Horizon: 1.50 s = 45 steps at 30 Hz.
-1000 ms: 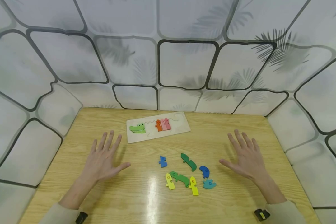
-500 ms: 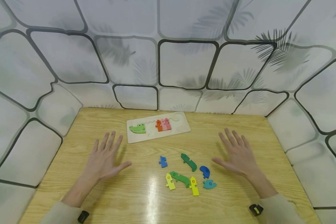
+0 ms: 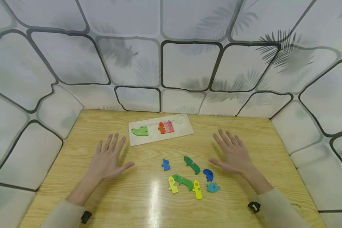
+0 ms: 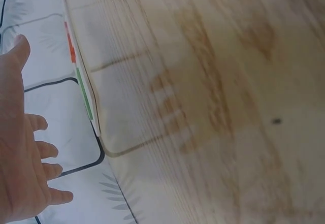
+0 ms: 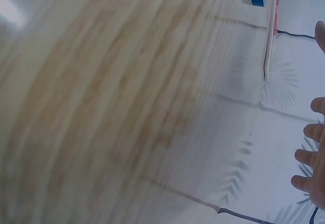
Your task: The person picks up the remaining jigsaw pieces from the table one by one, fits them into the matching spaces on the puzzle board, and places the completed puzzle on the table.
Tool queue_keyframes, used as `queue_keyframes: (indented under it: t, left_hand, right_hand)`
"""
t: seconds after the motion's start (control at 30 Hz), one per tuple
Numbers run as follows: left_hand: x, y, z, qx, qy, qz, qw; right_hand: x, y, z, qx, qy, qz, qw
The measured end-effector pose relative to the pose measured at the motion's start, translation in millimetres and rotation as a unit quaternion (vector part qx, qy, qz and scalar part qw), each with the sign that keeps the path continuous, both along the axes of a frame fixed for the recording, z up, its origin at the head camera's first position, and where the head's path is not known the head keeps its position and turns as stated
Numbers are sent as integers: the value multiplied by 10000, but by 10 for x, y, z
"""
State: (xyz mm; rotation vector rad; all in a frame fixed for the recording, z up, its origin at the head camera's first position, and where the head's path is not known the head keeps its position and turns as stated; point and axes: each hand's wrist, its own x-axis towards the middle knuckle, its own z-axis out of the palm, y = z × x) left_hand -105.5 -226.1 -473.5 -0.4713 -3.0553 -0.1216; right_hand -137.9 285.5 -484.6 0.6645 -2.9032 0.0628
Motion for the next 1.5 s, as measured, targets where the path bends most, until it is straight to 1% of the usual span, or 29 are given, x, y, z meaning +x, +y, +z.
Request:
queue_keyframes:
  t: [0.17,0.3,0.4,0.6,0.77,0.93,1.07,1.27,1.5]
  left_hand:
    - [-25,-5,-27,31,-31,-22,10000]
    - [-45,-5,-50,60,-73,-51,9999]
    - [-60,9,-45,70,-130,-72,9999]
    - [-81,31,-79,96,-160,-136,9997]
    - [-102,49,-110,59,-182,-184,9996]
    - [-112,72,-117,42,-125,-292,9995]
    - [-115,95,-120,-35,-81,-384,9992]
    - [-104,135,-131,-83,-105,-439,9989]
    - [-107,176,-152,-123,-146,-513,9985]
  right_hand:
    - [-47,-80,-20,43,-139,86,9999]
    - [-92,-131,-53,111,-165,199,9996]
    - [-128,-167,-79,180,-168,308,9992]
    - [-190,-271,-68,303,-177,553,9979]
    - [-245,-352,-44,419,-383,626,9964]
    - [-315,-388,-80,409,-485,692,9956]
    - [-368,-415,-111,340,-475,844,9947]
    - [-438,-474,-105,326,-383,1159,9920]
    - [-545,-521,-110,458,-742,1227,9886]
